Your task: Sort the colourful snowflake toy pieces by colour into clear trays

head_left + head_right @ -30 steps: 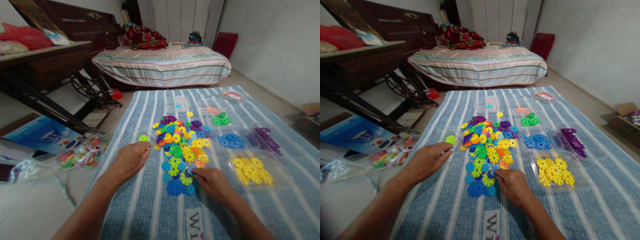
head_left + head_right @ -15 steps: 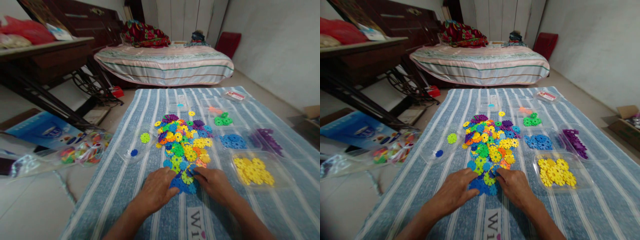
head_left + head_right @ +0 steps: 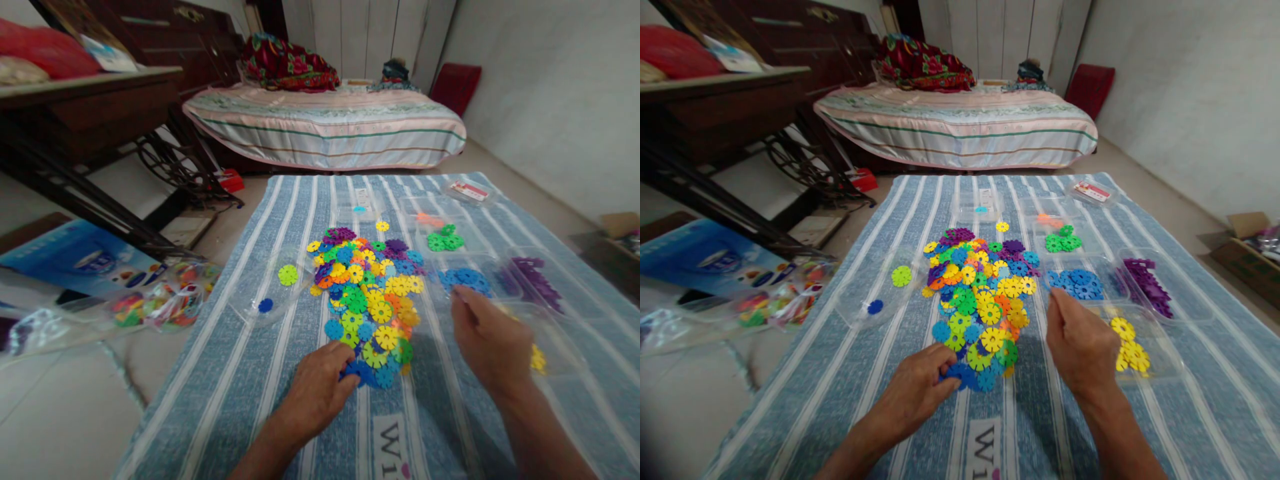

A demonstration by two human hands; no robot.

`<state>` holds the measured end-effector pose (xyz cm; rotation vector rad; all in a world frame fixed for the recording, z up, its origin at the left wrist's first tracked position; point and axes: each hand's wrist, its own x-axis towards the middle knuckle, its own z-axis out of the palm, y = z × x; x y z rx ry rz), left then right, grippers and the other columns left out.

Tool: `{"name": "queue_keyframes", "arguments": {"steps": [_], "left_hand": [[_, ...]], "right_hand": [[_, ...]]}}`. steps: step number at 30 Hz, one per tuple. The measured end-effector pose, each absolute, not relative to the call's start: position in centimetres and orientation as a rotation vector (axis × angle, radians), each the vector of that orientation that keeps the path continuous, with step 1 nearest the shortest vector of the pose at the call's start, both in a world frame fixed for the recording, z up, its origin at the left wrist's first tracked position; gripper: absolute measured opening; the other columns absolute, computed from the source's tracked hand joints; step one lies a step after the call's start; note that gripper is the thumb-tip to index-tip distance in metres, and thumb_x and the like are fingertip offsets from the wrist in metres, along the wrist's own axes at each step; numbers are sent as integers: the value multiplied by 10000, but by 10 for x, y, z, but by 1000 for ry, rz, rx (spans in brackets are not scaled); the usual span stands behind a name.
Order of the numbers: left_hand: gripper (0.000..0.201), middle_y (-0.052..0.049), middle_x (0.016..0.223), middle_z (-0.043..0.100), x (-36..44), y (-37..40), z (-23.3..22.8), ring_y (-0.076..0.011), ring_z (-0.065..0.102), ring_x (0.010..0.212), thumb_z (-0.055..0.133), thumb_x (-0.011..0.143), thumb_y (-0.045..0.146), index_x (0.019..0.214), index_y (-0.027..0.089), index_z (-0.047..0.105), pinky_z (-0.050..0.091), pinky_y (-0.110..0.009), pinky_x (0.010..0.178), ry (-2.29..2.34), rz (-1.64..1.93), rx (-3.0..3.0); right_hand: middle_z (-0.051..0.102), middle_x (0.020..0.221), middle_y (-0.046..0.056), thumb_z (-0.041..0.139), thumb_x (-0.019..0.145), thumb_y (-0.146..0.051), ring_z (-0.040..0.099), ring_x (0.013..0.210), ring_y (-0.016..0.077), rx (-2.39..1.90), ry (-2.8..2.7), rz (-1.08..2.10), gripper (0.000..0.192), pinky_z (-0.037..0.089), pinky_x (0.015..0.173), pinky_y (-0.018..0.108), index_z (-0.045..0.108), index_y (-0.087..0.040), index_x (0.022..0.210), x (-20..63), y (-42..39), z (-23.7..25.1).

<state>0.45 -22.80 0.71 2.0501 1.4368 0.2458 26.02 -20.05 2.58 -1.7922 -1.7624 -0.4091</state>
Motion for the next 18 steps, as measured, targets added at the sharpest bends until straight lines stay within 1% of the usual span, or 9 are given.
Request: {"name": "queue_keyframes", "arguments": {"steps": [1,2,3,5,9,11,14,18], "left_hand": [[21,3,774,588,4,-228,8,-148,535,739,555,761,211,772,198,542,374,-247,629,1437,267,2023],[25,4,757,583,4,-228,9,-145,532,729,547,768,217,756,197,540,371,-243,618,1437,286,2002],[44,4,744,580,3,-228,10,-142,530,720,538,776,225,744,196,540,370,-239,610,1438,302,1985],[81,4,725,576,2,-228,12,-137,529,706,518,793,237,728,194,543,370,-233,601,1432,334,1962],[117,10,705,578,-1,-228,14,-129,538,691,492,818,242,743,195,568,377,-225,600,1413,392,1918],[119,10,705,583,-2,-228,13,-129,542,689,495,818,238,751,194,582,382,-226,604,1412,414,1899],[130,10,695,589,-1,-230,15,-128,545,683,497,819,231,755,194,604,389,-227,612,1394,447,1878],[143,10,711,607,2,-231,19,-124,560,705,501,817,214,750,198,626,405,-224,640,1342,494,1845]], "right_hand": [[713,720,105,429,887,-338,630,550,190,-1843,-1676,-521,343,381,533,267,688,-130,974,264,-199,30],[710,708,104,440,879,-343,625,539,194,-1868,-1636,-557,343,374,524,271,683,-129,992,265,-199,32],[708,701,97,446,873,-350,622,535,193,-1862,-1652,-509,340,374,522,270,680,-136,996,264,-200,33],[700,675,64,449,868,-360,617,533,172,-1781,-1792,-199,322,385,527,254,679,-164,980,255,-206,30],[680,663,3,456,867,-316,593,538,127,-1557,-2018,618,250,392,530,217,672,-219,947,219,-224,12],[673,677,-3,466,860,-289,588,567,123,-1481,-2060,867,220,392,550,215,668,-222,913,202,-231,4],[669,691,-3,489,844,-259,583,591,124,-1444,-2084,1029,184,377,567,216,657,-213,903,186,-236,-2],[667,705,2,475,840,-223,588,627,124,-1445,-2070,1057,178,362,581,215,651,-206,820,179,-237,-6]]}}
